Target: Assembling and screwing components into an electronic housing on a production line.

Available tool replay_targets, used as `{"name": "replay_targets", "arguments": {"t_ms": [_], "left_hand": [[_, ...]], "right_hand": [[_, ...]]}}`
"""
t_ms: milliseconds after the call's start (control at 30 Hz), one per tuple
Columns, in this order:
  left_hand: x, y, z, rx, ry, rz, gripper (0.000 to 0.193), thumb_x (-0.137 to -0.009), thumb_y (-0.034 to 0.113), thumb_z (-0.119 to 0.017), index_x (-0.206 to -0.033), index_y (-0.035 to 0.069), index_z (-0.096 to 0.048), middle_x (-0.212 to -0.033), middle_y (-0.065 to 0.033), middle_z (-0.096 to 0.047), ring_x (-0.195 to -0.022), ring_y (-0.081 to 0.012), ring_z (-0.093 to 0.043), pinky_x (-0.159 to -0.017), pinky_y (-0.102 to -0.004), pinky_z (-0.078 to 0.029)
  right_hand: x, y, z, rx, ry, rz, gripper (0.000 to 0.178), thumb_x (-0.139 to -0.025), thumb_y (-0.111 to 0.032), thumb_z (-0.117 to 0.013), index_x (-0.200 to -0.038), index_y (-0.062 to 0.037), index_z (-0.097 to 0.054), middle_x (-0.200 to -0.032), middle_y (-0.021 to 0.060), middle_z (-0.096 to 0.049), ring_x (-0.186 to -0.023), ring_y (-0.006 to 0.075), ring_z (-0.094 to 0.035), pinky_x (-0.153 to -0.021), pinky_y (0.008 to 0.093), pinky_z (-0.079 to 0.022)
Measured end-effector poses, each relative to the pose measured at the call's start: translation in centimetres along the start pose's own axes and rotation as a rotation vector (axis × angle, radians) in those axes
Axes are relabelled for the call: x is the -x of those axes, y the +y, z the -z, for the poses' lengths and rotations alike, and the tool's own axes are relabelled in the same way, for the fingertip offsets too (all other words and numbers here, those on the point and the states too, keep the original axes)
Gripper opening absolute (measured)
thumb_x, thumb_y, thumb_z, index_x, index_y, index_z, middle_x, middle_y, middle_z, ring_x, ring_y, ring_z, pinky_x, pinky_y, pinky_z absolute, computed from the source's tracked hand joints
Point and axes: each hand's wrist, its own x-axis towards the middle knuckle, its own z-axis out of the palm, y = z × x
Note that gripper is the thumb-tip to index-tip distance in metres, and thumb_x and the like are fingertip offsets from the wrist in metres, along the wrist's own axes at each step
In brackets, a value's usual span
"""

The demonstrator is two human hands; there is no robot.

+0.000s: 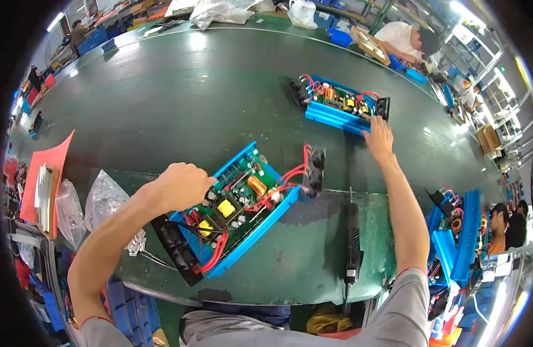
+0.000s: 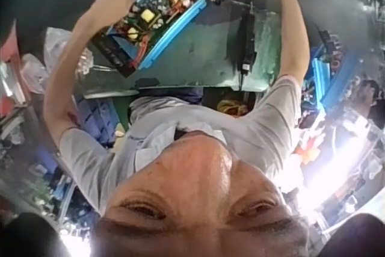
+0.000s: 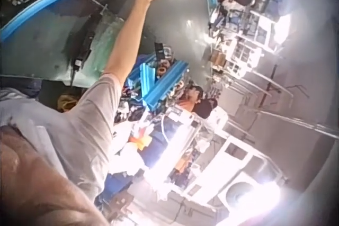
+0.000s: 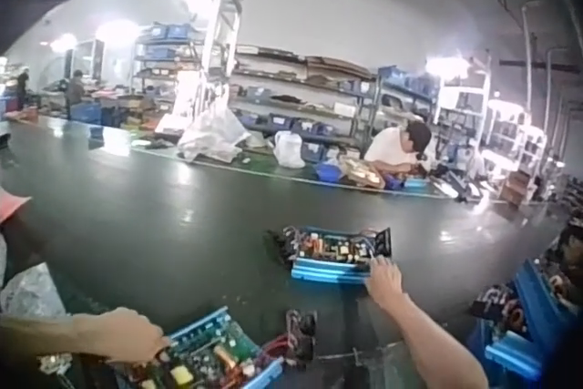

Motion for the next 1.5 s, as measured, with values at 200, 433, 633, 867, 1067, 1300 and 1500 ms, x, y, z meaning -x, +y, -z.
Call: {"name": "replay_targets", "arguments": {"t_ms": [200, 433, 633, 867, 1067, 1300, 1500], "left_hand": [[0.0, -0.4, -0.6, 0.091, 0.091, 0.014, 0.046, -0.103, 0.029, -0.044, -0.08, -0.002, -0.069, -0.076, -0.0251, -0.067, -0.078, -0.0464, -0.066, -0.074, -0.0544, -0.052], [1.4, 0.0, -1.1, 0.214, 0.061, 0.129, 0.053, -0.102, 0.031, -0.044, -0.074, -0.008, -0.066, -0.079, -0.0314, -0.066, -0.08, -0.0484, -0.066, -0.081, -0.0559, -0.052], [2.8, 0.6, -3.5, 0.37, 0.104, 0.169, 0.053, -0.1, 0.027, -0.041, -0.071, -0.009, -0.067, -0.065, -0.0265, -0.066, -0.062, -0.0406, -0.07, -0.074, -0.0471, -0.059], [4.9, 2.5, -3.8, 0.603, 0.068, 0.282, 0.059, -0.1, 0.028, -0.037, -0.062, -0.009, -0.063, -0.059, -0.021, -0.067, -0.053, -0.0302, -0.07, -0.067, -0.0407, -0.061], [6.8, 3.2, -4.9, 0.899, 0.0, 0.271, 0.066, -0.102, 0.033, -0.038, -0.066, -0.017, -0.062, -0.066, -0.025, -0.069, -0.052, -0.0312, -0.07, -0.052, -0.0382, -0.06], [8.7, 7.4, -8.2, 1.446, -0.12, 0.261, 0.057, -0.103, 0.035, -0.041, -0.099, -0.018, -0.063, -0.081, -0.028, -0.072, -0.062, -0.0325, -0.073, -0.05, -0.0359, -0.059], [11.0, 12.7, -10.5, 1.757, -0.113, 0.223, 0.051, -0.105, 0.037, -0.049, -0.103, -0.01, -0.067, -0.088, -0.0211, -0.075, -0.064, -0.0259, -0.073, -0.054, -0.031, -0.058]], "right_hand": [[0.6, -0.4, 2.4, -0.039, -0.099, 0.144, 0.032, -0.072, -0.024, -0.084, -0.092, -0.0082, -0.065, -0.091, 0.0115, -0.067, -0.094, 0.0331, -0.065, -0.078, 0.0452, -0.052], [5.3, -4.6, 6.0, 0.055, -0.229, -0.008, 0.034, -0.067, -0.03, -0.082, -0.083, -0.0033, -0.068, -0.084, 0.0187, -0.071, -0.081, 0.038, -0.07, -0.069, 0.0483, -0.054], [10.5, -7.2, 10.3, 0.072, -0.304, -0.113, 0.023, -0.065, -0.018, -0.068, -0.074, 0.0025, -0.069, -0.079, 0.025, -0.069, -0.077, 0.0421, -0.07, -0.068, 0.0495, -0.056], [14.6, -9.2, 13.9, 0.086, -0.325, -0.181, 0.016, -0.068, -0.012, -0.07, -0.079, 0.0, -0.07, -0.086, 0.0249, -0.071, -0.085, 0.0419, -0.071, -0.073, 0.0486, -0.058], [18.1, -9.3, 15.4, 0.088, -0.45, -0.225, 0.03, -0.071, -0.024, -0.072, -0.087, 0.0012, -0.07, -0.095, 0.0244, -0.071, -0.093, 0.0412, -0.07, -0.083, 0.0494, -0.057], [23.3, -16.2, 22.7, -0.208, -0.067, -0.1, 0.024, -0.086, -0.008, -0.069, -0.109, -0.0029, -0.063, -0.09, 0.0157, -0.064, -0.084, 0.0355, -0.065, -0.075, 0.0443, -0.053], [28.8, -28.2, 28.2, -0.579, -0.125, 0.128, 0.033, -0.074, -0.002, -0.081, -0.104, -0.0057, -0.069, -0.107, 0.0131, -0.063, -0.098, 0.0324, -0.062, -0.085, 0.0408, -0.049]]}}
